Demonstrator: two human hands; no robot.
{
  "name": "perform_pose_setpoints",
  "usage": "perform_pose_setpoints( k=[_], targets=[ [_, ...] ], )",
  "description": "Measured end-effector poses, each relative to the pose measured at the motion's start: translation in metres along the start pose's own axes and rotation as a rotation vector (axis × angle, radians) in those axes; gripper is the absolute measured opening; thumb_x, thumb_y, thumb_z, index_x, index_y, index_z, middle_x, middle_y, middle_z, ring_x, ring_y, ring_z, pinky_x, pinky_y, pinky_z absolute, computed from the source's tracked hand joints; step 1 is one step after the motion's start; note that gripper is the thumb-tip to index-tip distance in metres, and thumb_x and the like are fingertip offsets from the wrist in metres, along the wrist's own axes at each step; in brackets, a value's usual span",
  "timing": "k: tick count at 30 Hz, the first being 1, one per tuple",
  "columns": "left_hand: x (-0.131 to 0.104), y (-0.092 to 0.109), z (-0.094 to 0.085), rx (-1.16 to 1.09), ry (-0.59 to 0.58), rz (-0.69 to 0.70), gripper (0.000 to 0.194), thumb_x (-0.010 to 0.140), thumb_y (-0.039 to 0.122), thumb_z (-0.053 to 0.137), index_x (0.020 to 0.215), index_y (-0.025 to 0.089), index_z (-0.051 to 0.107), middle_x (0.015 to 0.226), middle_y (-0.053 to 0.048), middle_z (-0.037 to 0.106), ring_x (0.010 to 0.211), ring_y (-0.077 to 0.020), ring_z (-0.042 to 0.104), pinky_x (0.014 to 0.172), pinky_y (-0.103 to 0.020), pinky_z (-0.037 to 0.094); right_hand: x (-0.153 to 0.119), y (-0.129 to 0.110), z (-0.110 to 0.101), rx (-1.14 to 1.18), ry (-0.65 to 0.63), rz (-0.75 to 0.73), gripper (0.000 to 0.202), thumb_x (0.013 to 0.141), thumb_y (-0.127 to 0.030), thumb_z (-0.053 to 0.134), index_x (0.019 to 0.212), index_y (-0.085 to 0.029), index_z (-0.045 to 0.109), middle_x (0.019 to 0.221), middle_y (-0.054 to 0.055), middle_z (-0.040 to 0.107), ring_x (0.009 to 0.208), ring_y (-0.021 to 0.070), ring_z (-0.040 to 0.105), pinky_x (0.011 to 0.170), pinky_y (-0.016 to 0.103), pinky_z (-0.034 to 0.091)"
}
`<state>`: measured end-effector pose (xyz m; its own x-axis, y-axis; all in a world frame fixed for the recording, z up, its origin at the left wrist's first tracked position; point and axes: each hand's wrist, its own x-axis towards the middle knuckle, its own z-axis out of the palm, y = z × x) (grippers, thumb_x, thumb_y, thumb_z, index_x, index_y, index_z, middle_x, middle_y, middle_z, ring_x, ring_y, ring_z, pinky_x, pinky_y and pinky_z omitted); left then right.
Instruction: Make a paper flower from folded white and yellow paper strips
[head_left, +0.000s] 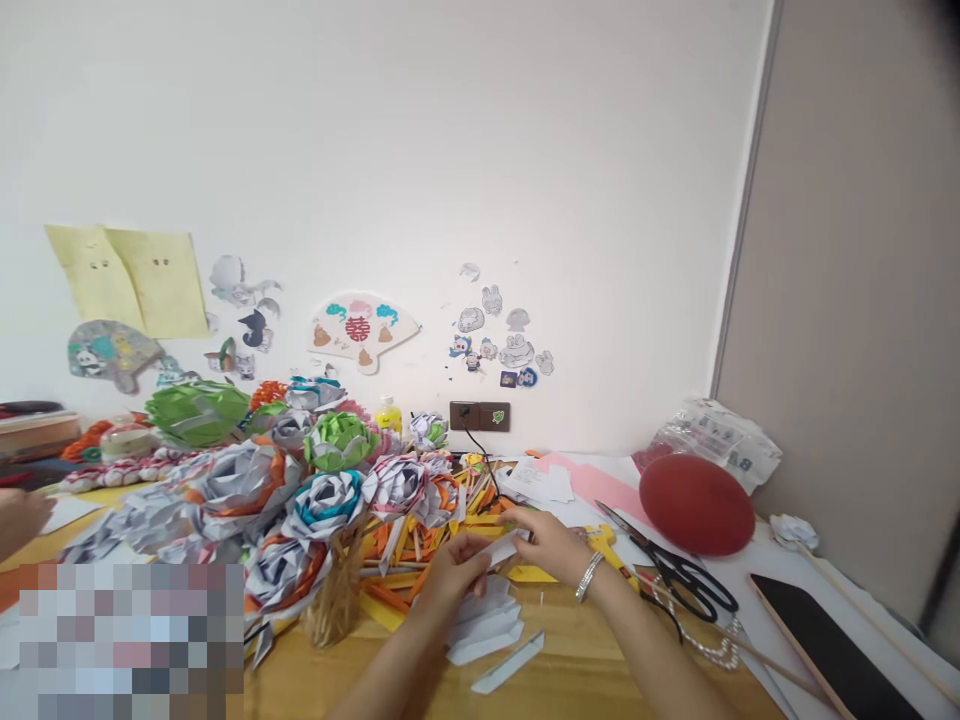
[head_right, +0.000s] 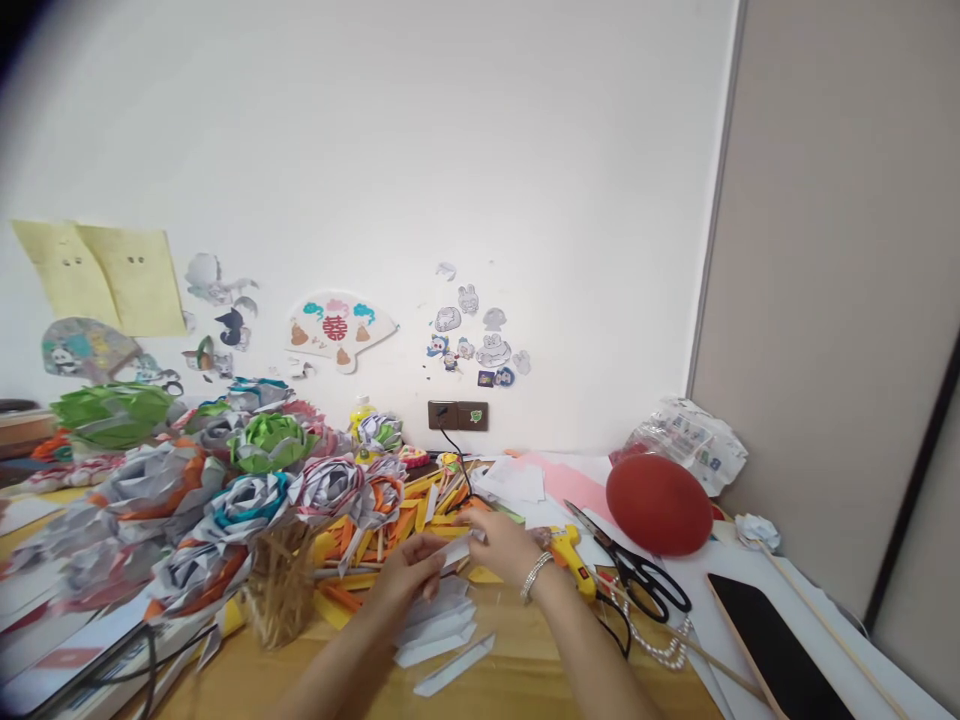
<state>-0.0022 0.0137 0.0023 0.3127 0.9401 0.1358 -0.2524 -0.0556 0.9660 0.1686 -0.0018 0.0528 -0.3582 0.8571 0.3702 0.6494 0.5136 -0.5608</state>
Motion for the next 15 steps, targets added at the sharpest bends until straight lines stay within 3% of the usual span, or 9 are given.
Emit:
perform_pose_setpoints(
  k=[3,7,12,15],
  targets=[
    [-0.005,0.006,-0.001,-0.126,-0.003,-0.045,0.014,0.057,0.020,0.068,0.068,0.014,0.060,0.042,0.005,0.052,0.037,-0.0059,0.044,0.043,-0.017,0.030,0.001,0.003,0.000,0.037,0.006,-0.022,0.034,0.068,-0.004,0.041,0.085,-0.018,0.067,0.081,0.002,0.066,0.071,0.0136,0.058,0.065,0.022,0.042],
    [-0.007,0.012,-0.002,-0.240,-0.045,-0.063,0.014,0.058,0.020,0.070,0.068,0.012,0.063,0.052,0.002,0.059,0.047,-0.0081,0.053,0.051,-0.019,0.039,0.001,0.004,0.003,0.084,0.057,-0.061,0.031,0.065,-0.004,0.045,0.079,-0.017,0.069,0.080,0.003,0.065,0.072,0.0137,0.058,0.066,0.022,0.043],
    [-0.005,0.017,-0.005,-0.208,-0.051,-0.060,0.039,0.057,0.020,0.076,0.093,0.014,0.062,0.062,0.000,0.064,0.049,-0.0084,0.056,0.054,-0.021,0.044,0.000,0.002,0.000,0.136,0.075,-0.023,0.019,0.069,-0.011,0.052,0.078,-0.017,0.068,0.077,0.002,0.064,0.071,0.0141,0.057,0.065,0.024,0.043],
    [-0.003,0.019,-0.006,-0.213,0.042,-0.031,0.043,0.058,0.020,0.075,0.098,0.017,0.060,0.063,0.002,0.063,0.051,-0.0085,0.056,0.057,-0.023,0.047,0.001,0.000,0.002,0.307,0.087,0.082,0.028,0.066,-0.010,0.055,0.092,-0.018,0.062,0.069,-0.002,0.059,0.061,0.0117,0.056,0.060,0.023,0.044]
  ],
)
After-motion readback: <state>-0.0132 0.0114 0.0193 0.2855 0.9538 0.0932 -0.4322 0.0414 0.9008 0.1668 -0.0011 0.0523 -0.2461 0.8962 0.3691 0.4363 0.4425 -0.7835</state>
